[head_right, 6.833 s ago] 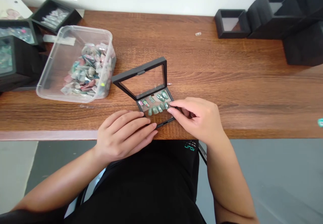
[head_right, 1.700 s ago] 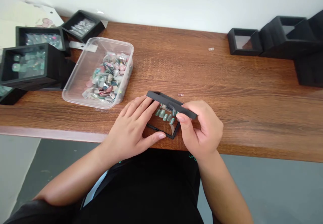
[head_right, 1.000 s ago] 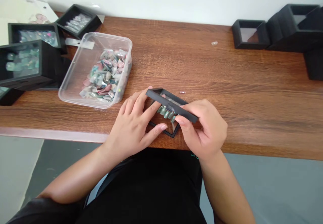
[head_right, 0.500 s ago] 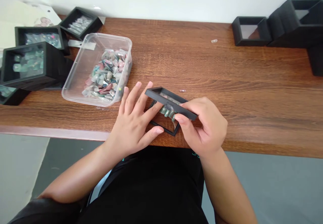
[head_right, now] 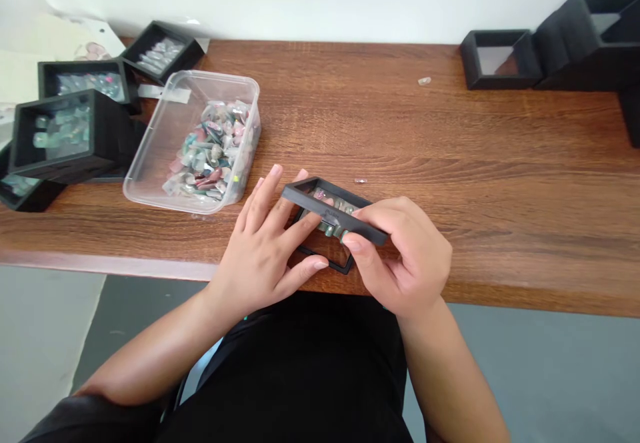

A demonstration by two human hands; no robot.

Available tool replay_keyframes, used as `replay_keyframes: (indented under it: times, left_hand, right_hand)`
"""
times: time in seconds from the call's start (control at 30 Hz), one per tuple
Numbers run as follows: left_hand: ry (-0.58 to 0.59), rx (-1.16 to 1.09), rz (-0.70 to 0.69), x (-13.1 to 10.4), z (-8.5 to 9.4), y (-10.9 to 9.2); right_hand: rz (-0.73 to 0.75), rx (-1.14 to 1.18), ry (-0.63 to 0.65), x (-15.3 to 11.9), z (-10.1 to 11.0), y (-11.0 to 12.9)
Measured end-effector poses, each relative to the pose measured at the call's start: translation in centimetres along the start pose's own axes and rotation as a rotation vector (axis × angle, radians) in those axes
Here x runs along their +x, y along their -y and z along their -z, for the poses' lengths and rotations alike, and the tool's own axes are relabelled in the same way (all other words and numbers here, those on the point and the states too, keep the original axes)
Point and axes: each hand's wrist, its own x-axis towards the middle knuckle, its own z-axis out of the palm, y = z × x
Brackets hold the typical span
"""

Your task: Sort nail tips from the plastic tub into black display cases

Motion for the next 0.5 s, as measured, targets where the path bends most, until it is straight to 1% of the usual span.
replay_keyframes:
  times: [0.23,0.3,0.4,0.5]
  left_hand:
    - [0.022,0.018,0.019,0.21,0.10,-0.16]
    - [-0.024,0.032,0.013,0.05,0.07,-0.14]
    - [-0.127,0.047,-0.020,-0.31,0.01,-0.20]
    - [-0.186,0.115,-0.019,-0.53,-0.02,-0.45]
  right_hand:
    - [-0.008,0.017,0.003,-0.09,-0.04,0.04]
    - [-0.014,0.015,0.007,-0.09,0.01,0.03]
    - [-0.018,0.016,0.013,-0.09,0.10,0.03]
    - [-0.010,0.029,0.004,-0.09,0.09,0.05]
